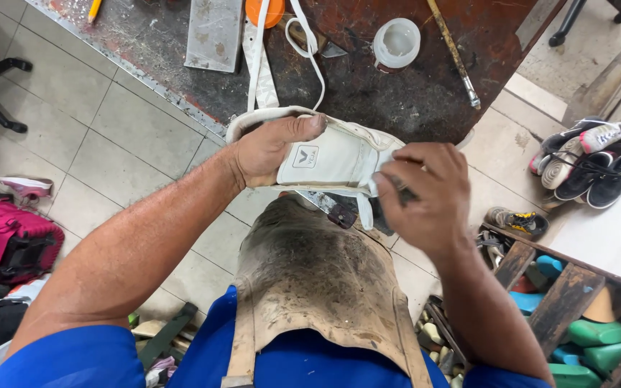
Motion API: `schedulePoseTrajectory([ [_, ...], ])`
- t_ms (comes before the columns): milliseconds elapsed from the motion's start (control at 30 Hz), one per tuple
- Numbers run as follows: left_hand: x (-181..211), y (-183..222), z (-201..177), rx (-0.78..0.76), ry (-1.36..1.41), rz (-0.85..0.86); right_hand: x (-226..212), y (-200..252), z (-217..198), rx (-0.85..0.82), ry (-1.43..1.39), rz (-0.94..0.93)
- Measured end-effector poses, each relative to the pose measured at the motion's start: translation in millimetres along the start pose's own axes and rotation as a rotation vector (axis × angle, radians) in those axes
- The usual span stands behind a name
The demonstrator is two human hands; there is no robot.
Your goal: Applying glue to a shoe and a patch, then assembling them at a repair bench
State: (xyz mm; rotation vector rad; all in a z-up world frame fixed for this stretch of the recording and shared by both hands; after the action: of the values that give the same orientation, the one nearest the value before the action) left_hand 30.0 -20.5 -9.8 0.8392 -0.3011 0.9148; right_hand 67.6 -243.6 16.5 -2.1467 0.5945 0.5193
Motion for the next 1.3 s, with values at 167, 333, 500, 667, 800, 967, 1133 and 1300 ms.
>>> schedulePoseTrajectory([
  [167,-12,2,-11,-0.046,-0.047,0.070,-15,-6,15,0.002,-0.006,0.235],
  [333,-23,19,-11,-0.074,-0.020,0.131,-20,-6,19,-0.022,0.003,0.208],
  [500,-34,15,-25,-0.084,-0.032,0.189,-29,-10,10,-0.094,0.037,0.149],
  [667,-33,17,-20,-0.140,-0.042,0.296,-31,-11,11,-0.194,0.097,0.113],
  [800,-29,18,-12,-0.136,-0.050,0.311,-35,-13,11,-0.201,0.172,0.081],
  [967,-34,14,-11,-0.154,0.019,0.295,-32,-14,15,-0.173,0.171,0.102],
  [1133,-46,5,-30,-0.106,0.022,0.247,-22,-15,12,-0.105,0.026,0.194],
  [1300,-41,7,-26,-0.031,0.043,0.171,-23,-17,22,0.029,-0.004,0.227],
])
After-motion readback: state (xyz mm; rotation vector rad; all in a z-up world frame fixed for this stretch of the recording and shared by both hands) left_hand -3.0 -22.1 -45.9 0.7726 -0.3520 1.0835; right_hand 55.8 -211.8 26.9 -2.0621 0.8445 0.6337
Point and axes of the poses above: each hand's wrist, its own y-axis away from the middle knuckle, its own z-axis out of the palm, x = y × z, the point moved 4 cm from there along -y, towards the middle knuckle, and after that the axes turned 5 degrees about -z, right-handed, at the moved point
